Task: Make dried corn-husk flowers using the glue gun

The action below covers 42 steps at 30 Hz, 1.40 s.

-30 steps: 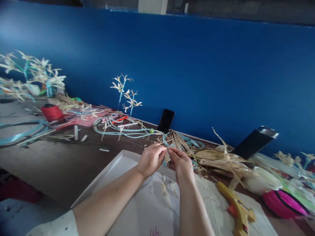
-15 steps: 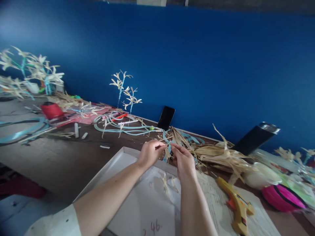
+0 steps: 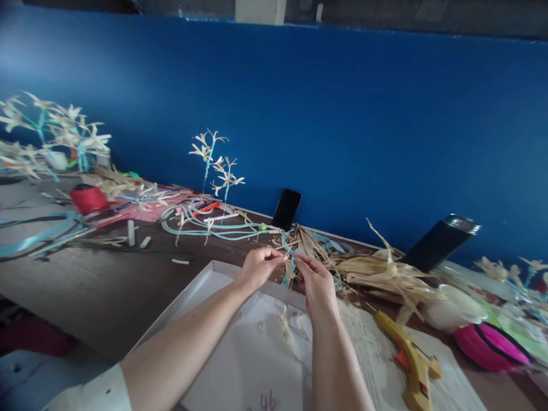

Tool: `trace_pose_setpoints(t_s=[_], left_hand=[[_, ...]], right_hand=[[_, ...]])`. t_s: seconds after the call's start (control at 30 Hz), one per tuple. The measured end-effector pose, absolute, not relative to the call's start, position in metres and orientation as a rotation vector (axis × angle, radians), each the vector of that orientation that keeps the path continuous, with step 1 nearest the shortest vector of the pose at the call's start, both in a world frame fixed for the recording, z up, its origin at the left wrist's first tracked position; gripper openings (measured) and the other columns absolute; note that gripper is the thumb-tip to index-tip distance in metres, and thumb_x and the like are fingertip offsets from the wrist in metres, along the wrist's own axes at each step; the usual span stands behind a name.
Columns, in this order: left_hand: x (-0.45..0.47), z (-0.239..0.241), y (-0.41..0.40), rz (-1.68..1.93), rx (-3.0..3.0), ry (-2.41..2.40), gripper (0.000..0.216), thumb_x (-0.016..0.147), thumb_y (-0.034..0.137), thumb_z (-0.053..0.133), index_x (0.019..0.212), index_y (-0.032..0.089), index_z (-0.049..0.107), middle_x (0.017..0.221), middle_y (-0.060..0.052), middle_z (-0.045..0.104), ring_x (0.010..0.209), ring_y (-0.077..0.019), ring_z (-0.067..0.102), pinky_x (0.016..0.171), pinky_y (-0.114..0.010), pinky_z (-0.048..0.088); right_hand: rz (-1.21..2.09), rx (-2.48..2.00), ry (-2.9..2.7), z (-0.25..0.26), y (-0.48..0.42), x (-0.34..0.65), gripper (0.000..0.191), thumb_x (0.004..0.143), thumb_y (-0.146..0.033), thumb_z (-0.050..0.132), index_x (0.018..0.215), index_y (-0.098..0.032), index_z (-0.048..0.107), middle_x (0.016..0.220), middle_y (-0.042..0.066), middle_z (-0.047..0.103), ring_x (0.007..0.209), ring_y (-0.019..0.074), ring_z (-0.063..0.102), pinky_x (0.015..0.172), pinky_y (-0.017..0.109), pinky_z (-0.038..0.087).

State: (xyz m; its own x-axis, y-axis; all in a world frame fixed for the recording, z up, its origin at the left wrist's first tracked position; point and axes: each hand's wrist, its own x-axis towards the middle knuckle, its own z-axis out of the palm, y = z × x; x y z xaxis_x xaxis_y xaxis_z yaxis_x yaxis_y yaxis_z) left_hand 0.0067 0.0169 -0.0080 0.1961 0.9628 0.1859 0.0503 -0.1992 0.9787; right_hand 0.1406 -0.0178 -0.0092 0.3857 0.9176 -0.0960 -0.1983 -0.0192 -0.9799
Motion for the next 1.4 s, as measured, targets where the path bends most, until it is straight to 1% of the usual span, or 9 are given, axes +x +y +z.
trace_pose_setpoints(t_s=[0.07,0.13,0.23,0.33,0.53,0.8,1.13,1.27,1.4], left_hand=[[0.006,-0.007,0.016,1.160,1.448,1.003,0.026,0.067,0.038,0.065,0.074,0.013,0.070,0.068,-0.002,0.067,0.065,-0.0130,0.057,0.060,-0.021,0.041],[0.006,-0.006,0.016,1.146,1.398,0.984,0.026,0.066,0.038,0.066,0.074,0.013,0.069,0.068,-0.002,0.066,0.064,-0.0126,0.056,0.060,-0.021,0.041],[0.007,-0.007,0.016,1.114,1.333,0.967,0.026,0.064,0.037,0.067,0.073,0.013,0.069,0.068,-0.002,0.066,0.062,-0.0115,0.055,0.059,-0.021,0.040],[0.008,-0.012,0.019,1.053,1.311,0.956,0.025,0.064,0.036,0.067,0.072,0.013,0.068,0.067,-0.002,0.065,0.058,-0.0100,0.053,0.056,-0.021,0.038],[0.007,-0.018,0.019,0.934,1.362,0.913,0.029,0.064,0.039,0.067,0.077,0.013,0.068,0.064,-0.001,0.062,0.053,-0.0084,0.048,0.052,-0.020,0.035],[0.001,-0.003,0.010,0.839,1.440,0.901,0.032,0.061,0.043,0.067,0.071,0.013,0.067,0.058,0.000,0.058,0.053,-0.0089,0.046,0.052,-0.021,0.033],[0.001,-0.003,0.009,0.840,1.439,0.867,0.030,0.062,0.042,0.068,0.073,0.014,0.069,0.065,-0.003,0.065,0.059,-0.0109,0.052,0.058,-0.023,0.038],[0.001,-0.007,0.012,0.835,1.458,0.849,0.032,0.063,0.042,0.068,0.076,0.014,0.068,0.067,-0.003,0.065,0.060,-0.0111,0.053,0.059,-0.023,0.039],[0.002,-0.010,0.014,0.840,1.488,0.839,0.027,0.064,0.038,0.066,0.075,0.014,0.068,0.066,-0.001,0.063,0.059,-0.0100,0.051,0.059,-0.021,0.038]], right_hand=[[1.074,-1.255,-0.755,-0.009,-0.019,0.140,0.037,0.055,-0.034,0.078,0.088,-0.019,0.072,0.047,-0.006,0.045,0.042,0.0051,0.034,0.038,0.017,0.025],[1.092,-1.230,-0.748,-0.008,-0.019,0.140,0.037,0.054,-0.034,0.078,0.088,-0.020,0.072,0.052,-0.004,0.051,0.044,0.0052,0.036,0.038,0.018,0.027],[1.052,-1.166,-0.719,-0.006,-0.019,0.140,0.036,0.054,-0.036,0.078,0.086,-0.019,0.073,0.071,0.000,0.062,0.047,0.0050,0.038,0.037,0.018,0.026],[1.011,-1.100,-0.713,-0.003,-0.019,0.141,0.035,0.057,-0.038,0.077,0.087,-0.020,0.073,0.078,0.001,0.062,0.048,0.0050,0.037,0.037,0.018,0.025],[1.058,-1.049,-0.792,0.000,-0.023,0.146,0.037,0.062,-0.039,0.075,0.093,-0.020,0.072,0.068,-0.002,0.052,0.048,0.0043,0.032,0.037,0.017,0.021],[1.157,-1.099,-0.841,0.002,-0.027,0.147,0.041,0.060,-0.041,0.076,0.095,-0.019,0.072,0.050,-0.007,0.037,0.045,0.0046,0.027,0.038,0.018,0.020],[1.132,-1.137,-0.795,-0.001,-0.025,0.145,0.034,0.055,-0.040,0.080,0.078,-0.017,0.071,0.048,-0.008,0.035,0.041,0.0032,0.028,0.038,0.017,0.027],[1.085,-1.183,-0.802,-0.003,-0.024,0.146,0.037,0.055,-0.042,0.079,0.080,-0.016,0.071,0.046,-0.008,0.035,0.041,0.0037,0.028,0.038,0.017,0.025],[1.054,-1.168,-0.806,-0.004,-0.022,0.146,0.037,0.053,-0.043,0.079,0.078,-0.016,0.071,0.047,-0.007,0.040,0.041,0.0049,0.029,0.038,0.019,0.024]])
